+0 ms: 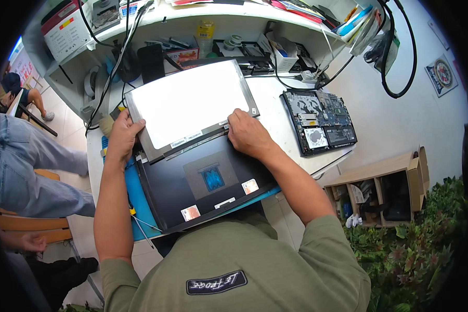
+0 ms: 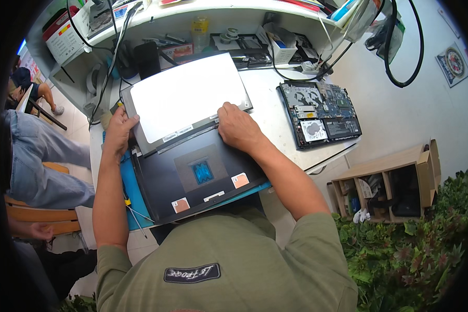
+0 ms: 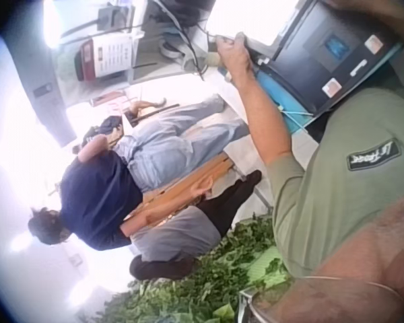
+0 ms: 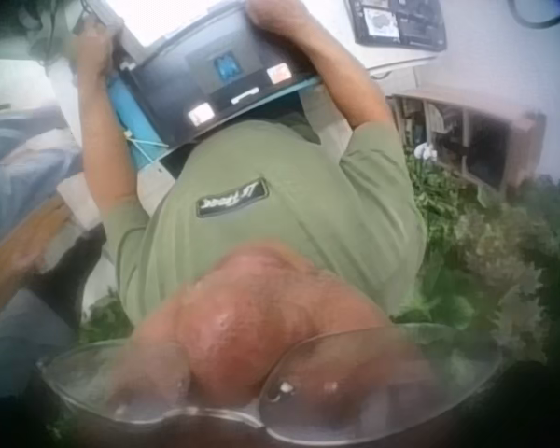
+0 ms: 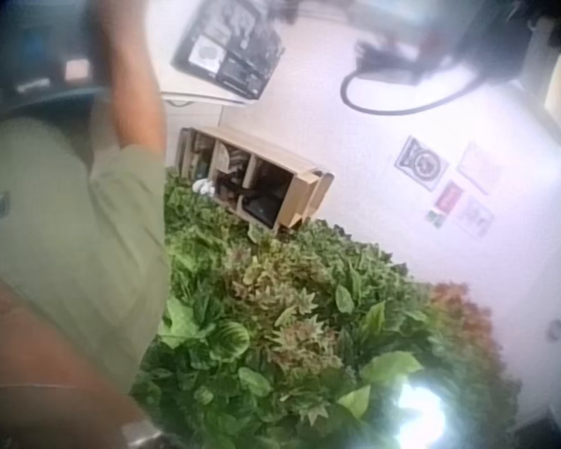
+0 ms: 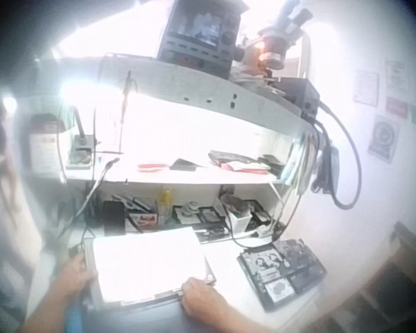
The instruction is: The person disassembles the top cover of a laptop and separates the screen from the housing by hand and with a screwdriver.
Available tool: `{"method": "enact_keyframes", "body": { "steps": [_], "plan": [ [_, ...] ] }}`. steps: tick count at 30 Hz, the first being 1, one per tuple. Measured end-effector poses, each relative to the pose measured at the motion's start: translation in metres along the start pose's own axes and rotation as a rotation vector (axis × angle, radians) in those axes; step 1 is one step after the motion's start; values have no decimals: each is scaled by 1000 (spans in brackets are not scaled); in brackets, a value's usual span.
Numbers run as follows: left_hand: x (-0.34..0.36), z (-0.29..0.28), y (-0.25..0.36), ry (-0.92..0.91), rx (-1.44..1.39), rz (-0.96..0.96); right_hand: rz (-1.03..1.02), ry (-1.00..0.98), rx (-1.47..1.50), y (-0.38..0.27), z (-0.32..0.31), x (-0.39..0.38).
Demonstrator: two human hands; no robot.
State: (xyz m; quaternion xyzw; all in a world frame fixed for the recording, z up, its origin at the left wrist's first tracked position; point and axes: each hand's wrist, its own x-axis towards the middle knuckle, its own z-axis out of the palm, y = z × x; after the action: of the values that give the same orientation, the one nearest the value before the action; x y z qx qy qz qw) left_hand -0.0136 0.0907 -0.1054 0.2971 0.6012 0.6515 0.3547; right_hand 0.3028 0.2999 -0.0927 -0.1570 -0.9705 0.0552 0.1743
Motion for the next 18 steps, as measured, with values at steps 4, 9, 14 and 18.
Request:
{"method": "enact_keyframes", "body": {
  "steps": [4, 9, 14, 18],
  "plan": [
    [-1, 4, 3, -3, -31, 3, -71, 7, 22, 10, 4, -1],
    [-1, 2, 0, 4, -34, 17, 69, 54, 246, 6, 1, -4],
    [1, 2, 0, 21, -1, 11, 317, 120, 386, -8, -2, -6],
    [1, 2, 1, 16, 2, 10, 436, 115, 443, -13, -6, -1]
  ]
}}
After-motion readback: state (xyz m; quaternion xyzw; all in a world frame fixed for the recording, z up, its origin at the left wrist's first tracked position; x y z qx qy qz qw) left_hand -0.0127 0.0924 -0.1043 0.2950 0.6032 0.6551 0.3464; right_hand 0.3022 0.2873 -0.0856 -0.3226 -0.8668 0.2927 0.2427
